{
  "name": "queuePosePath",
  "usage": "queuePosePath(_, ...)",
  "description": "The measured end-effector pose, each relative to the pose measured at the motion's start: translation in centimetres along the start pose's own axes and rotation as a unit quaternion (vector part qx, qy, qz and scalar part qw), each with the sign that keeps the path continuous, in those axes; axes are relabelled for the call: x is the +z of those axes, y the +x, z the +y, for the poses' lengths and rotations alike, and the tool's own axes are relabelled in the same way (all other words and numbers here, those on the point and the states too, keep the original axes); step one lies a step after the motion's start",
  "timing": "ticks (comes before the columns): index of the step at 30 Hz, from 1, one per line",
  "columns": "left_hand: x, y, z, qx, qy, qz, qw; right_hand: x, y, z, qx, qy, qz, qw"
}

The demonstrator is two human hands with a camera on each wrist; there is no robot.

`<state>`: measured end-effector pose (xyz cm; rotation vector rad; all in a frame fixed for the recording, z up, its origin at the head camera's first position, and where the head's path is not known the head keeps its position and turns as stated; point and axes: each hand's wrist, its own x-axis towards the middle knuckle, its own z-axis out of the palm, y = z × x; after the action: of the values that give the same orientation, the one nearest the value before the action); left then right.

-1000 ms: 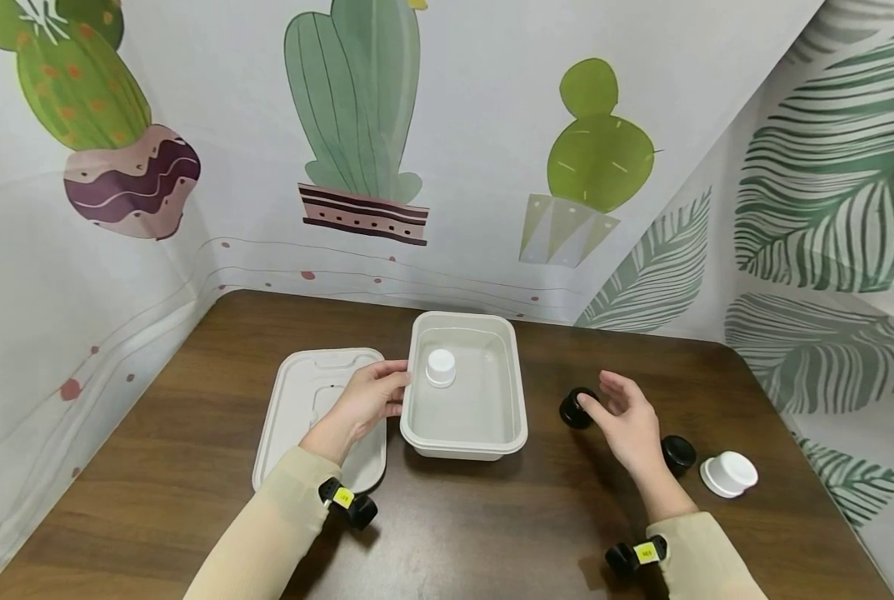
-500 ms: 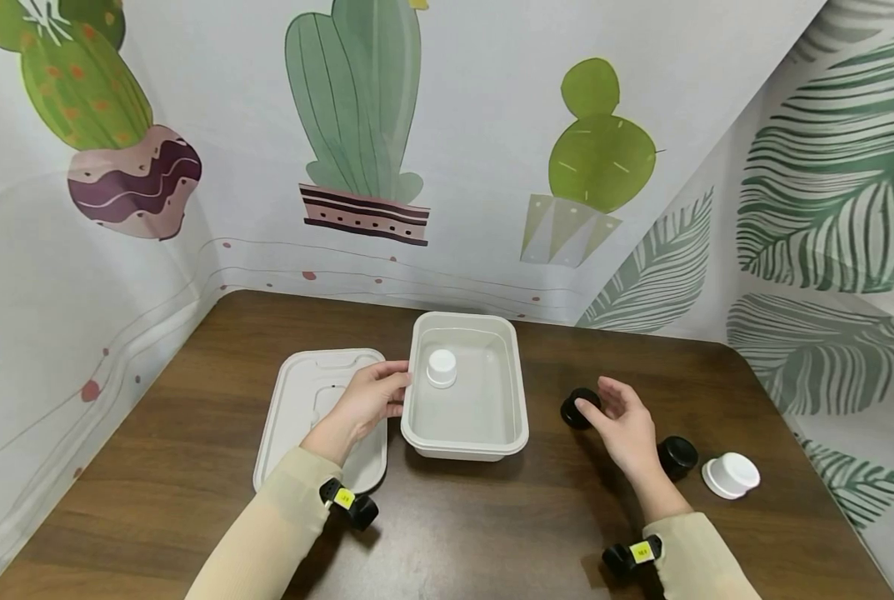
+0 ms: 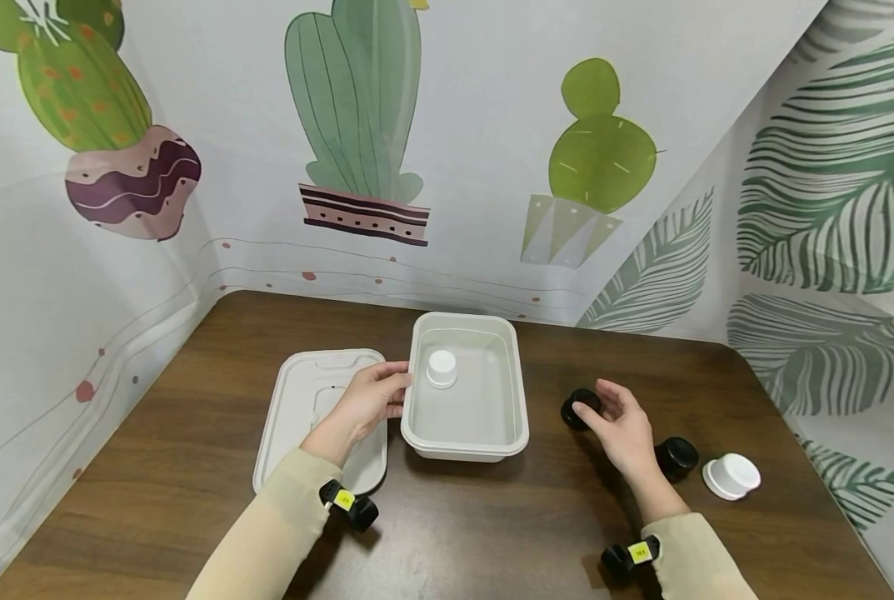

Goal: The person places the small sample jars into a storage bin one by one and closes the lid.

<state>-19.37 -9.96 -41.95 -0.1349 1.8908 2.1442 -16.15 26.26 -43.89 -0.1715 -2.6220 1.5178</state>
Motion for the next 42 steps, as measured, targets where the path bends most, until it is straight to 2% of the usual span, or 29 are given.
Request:
queuePosePath(31, -0.02, 0.08, -0.02, 0.001, -0.006, -0.001, 1.0, 0.42, 0.19, 0.53, 0.005, -0.022, -0.013, 1.0)
queuePosePath(42, -0.03, 0.01, 0.02, 0.001, 0.0, -0.003, 1.0, 0.7, 0.25, 0.63, -0.006, -0.052, -0.008, 0.999)
